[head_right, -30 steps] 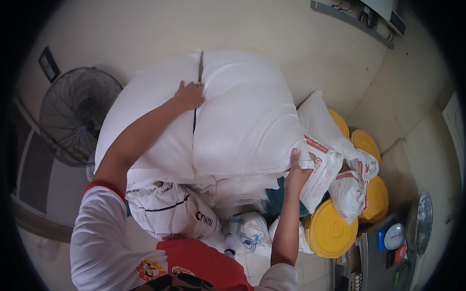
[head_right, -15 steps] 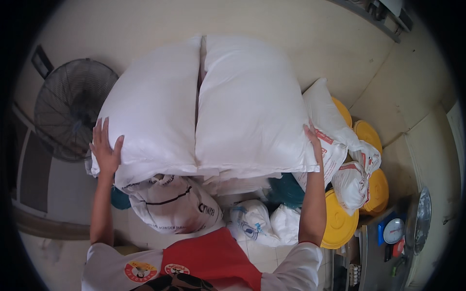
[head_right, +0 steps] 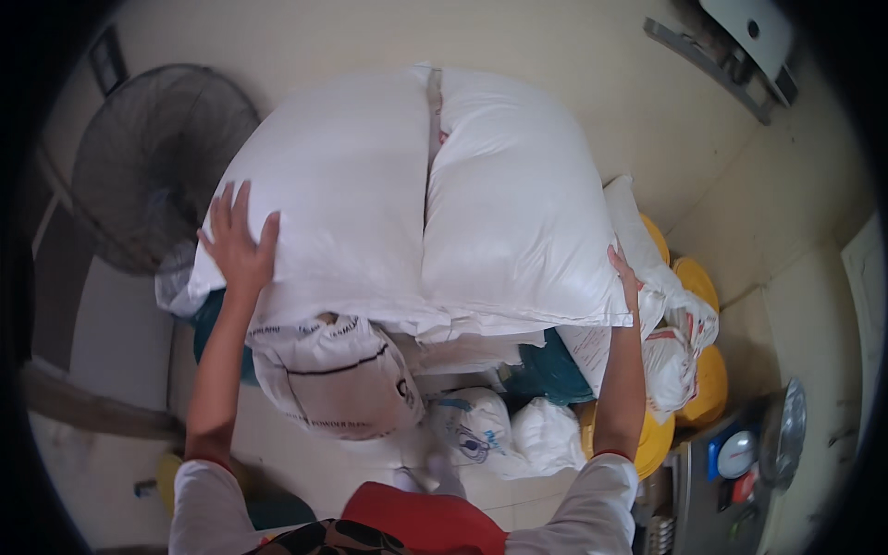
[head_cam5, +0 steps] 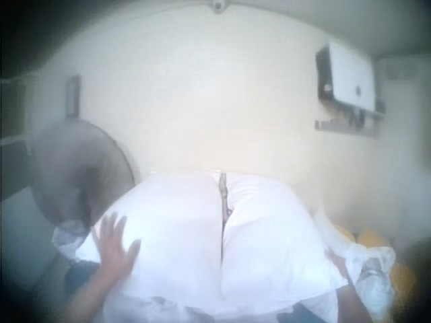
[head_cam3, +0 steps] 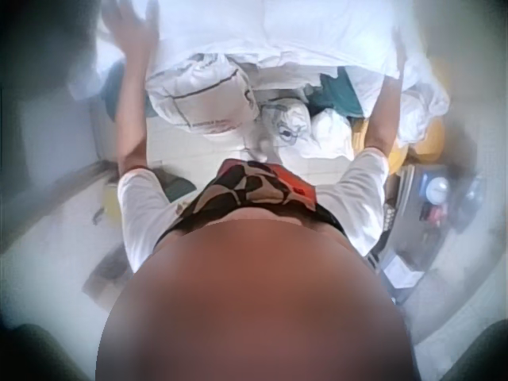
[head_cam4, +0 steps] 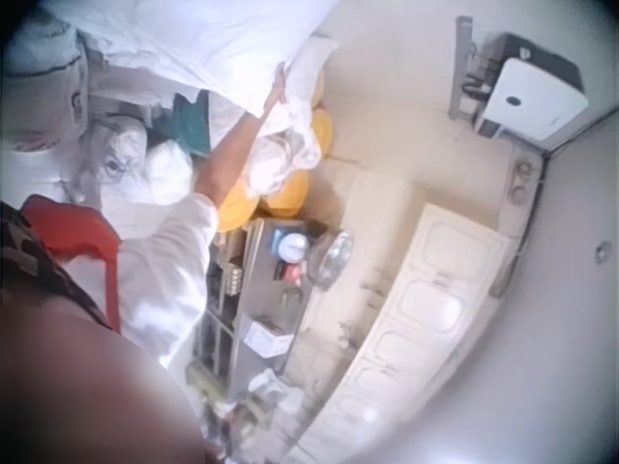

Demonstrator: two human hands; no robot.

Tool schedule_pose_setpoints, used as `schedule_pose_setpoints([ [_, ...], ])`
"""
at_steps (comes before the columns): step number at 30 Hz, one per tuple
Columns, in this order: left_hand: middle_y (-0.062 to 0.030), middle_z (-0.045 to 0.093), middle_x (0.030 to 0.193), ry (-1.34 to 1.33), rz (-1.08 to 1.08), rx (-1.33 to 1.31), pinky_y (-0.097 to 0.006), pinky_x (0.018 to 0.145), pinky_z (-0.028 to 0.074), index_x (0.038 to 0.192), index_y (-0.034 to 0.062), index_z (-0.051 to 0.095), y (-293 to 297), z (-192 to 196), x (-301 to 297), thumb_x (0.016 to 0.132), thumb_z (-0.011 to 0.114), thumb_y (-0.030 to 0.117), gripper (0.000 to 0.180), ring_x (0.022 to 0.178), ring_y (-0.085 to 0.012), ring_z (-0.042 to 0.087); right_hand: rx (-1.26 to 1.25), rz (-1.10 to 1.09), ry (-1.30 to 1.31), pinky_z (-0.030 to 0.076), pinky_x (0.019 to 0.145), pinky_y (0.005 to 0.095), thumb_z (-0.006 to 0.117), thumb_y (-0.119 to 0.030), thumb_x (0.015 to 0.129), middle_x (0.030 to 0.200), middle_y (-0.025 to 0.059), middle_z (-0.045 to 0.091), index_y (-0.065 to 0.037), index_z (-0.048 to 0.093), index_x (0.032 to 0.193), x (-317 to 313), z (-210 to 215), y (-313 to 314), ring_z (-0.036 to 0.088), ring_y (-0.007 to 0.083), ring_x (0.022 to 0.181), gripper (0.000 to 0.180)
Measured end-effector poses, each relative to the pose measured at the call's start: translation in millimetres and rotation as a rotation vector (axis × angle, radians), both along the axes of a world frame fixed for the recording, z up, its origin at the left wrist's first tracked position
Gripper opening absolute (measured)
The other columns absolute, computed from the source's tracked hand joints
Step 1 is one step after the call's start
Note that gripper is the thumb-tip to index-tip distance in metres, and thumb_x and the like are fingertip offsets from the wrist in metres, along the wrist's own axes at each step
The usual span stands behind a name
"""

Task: The person organizes several bags of flour by stacking and repositioning them in a storage area. The person then moves a small box from beneath a workspace and places it on a stainless steel table.

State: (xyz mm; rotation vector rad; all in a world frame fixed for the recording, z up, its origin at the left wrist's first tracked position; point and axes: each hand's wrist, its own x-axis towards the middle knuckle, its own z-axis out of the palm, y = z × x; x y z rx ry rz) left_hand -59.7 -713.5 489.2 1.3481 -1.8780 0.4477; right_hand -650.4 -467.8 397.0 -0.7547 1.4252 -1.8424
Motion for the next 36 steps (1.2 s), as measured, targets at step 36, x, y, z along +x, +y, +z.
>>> schedule_pose_setpoints([
  [36,-0.0077,0.043,0.155,0.162,0.359,-0.14,-0.076,0.109,0.017,0.147,0.0261,0.05,-28.2,-17.4,-80.9,0.094,0.055,0.06,0.064,0.147,-0.0346,0.032,-0.082,0.168,0.873,0.044,0.107,0.0378,0.078,-0.034,0.088,0.139,0.0241,0.056,0.0,0.022,0.159,-139.2,24.5,-322.1,0.054,0.0292,0.129,0.097],
])
